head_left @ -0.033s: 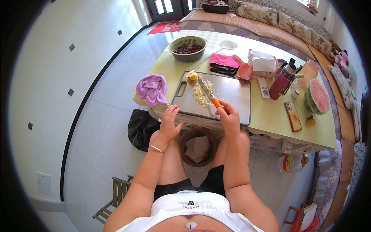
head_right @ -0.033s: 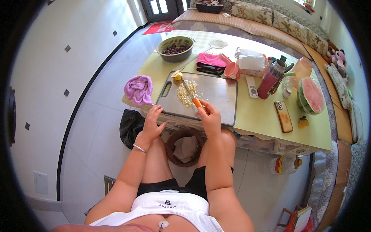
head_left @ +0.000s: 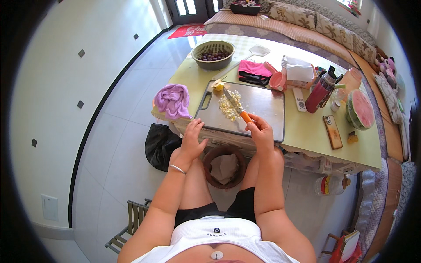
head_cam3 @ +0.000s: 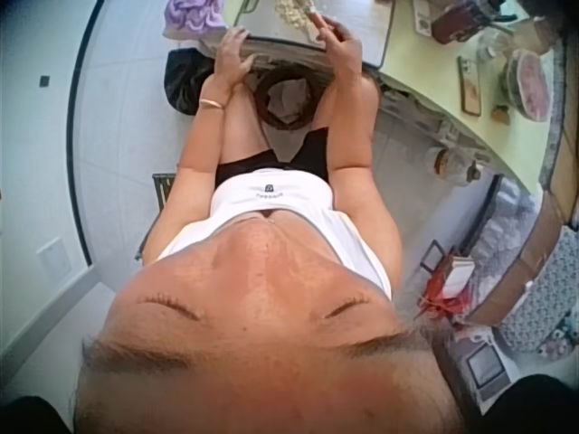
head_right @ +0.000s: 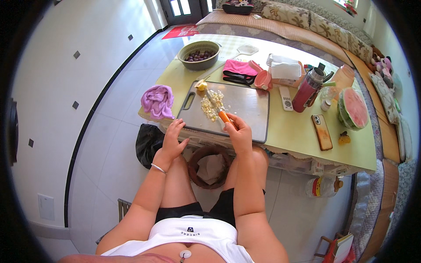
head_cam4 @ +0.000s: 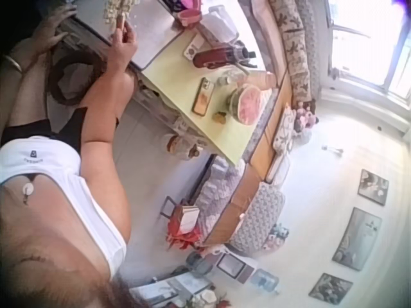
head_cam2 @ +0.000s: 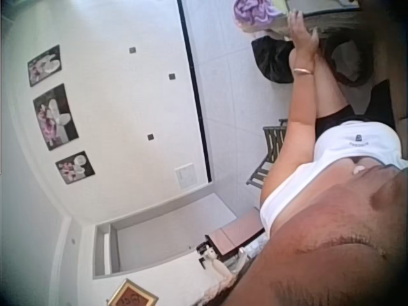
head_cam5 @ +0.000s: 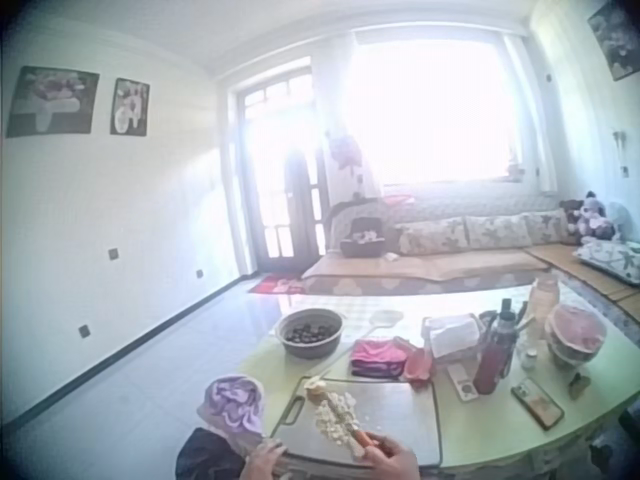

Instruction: The person sits at a low table and uses a knife to cut small pieces of yellow fruit on a cutting board. They repeatedly slice the fruit into small chunks and occasionally wipe the knife with a cloth.

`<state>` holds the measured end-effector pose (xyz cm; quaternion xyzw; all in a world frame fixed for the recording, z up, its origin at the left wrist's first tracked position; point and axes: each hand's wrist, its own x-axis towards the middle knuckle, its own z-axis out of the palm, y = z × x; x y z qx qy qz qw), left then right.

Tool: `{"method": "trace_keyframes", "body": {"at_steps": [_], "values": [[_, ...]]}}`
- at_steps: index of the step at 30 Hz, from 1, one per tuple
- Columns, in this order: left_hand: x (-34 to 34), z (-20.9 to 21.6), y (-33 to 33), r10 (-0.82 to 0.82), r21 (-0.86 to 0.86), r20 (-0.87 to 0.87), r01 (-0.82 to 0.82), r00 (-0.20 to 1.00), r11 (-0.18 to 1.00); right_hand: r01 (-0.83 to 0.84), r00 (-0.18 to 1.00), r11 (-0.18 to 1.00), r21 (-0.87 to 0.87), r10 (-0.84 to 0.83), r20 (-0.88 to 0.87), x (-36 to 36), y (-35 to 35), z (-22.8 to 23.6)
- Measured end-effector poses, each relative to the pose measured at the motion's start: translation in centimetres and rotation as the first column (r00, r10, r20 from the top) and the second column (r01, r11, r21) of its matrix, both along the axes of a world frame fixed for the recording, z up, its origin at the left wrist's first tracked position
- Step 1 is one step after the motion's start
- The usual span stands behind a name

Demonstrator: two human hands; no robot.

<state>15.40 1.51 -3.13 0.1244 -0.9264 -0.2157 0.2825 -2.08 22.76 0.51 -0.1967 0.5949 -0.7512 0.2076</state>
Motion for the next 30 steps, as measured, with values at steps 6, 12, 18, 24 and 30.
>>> {"method": "trace_keyframes", "body": {"at_steps": [6,12,18,24,30], "values": [[-0.1,0.2,0.1,-0.001,-0.004,-0.007,0.001,1.0,1.0,-0.232,0.972,0.972,0.046,0.229,0.056,-1.4,2.1,0.6],[-0.1,-0.3,0.0,0.013,-0.01,-0.009,-0.013,1.0,1.0,-0.197,0.976,0.972,0.131,0.181,0.125,-1.5,2.1,0.8],[-0.2,-0.1,0.1,-0.004,-0.004,-0.011,0.004,1.0,1.0,-0.035,0.997,0.998,0.047,0.032,0.069,-1.5,1.1,-0.4],[0.1,0.0,0.0,-0.003,0.006,0.007,0.003,1.0,1.0,0.095,0.995,0.993,-0.073,-0.093,0.028,-1.5,0.9,-0.6],[-0.2,0.1,0.1,-0.006,0.025,0.008,0.005,1.0,1.0,0.071,0.996,0.997,-0.002,-0.071,0.062,-1.7,0.7,-1.4]]}}
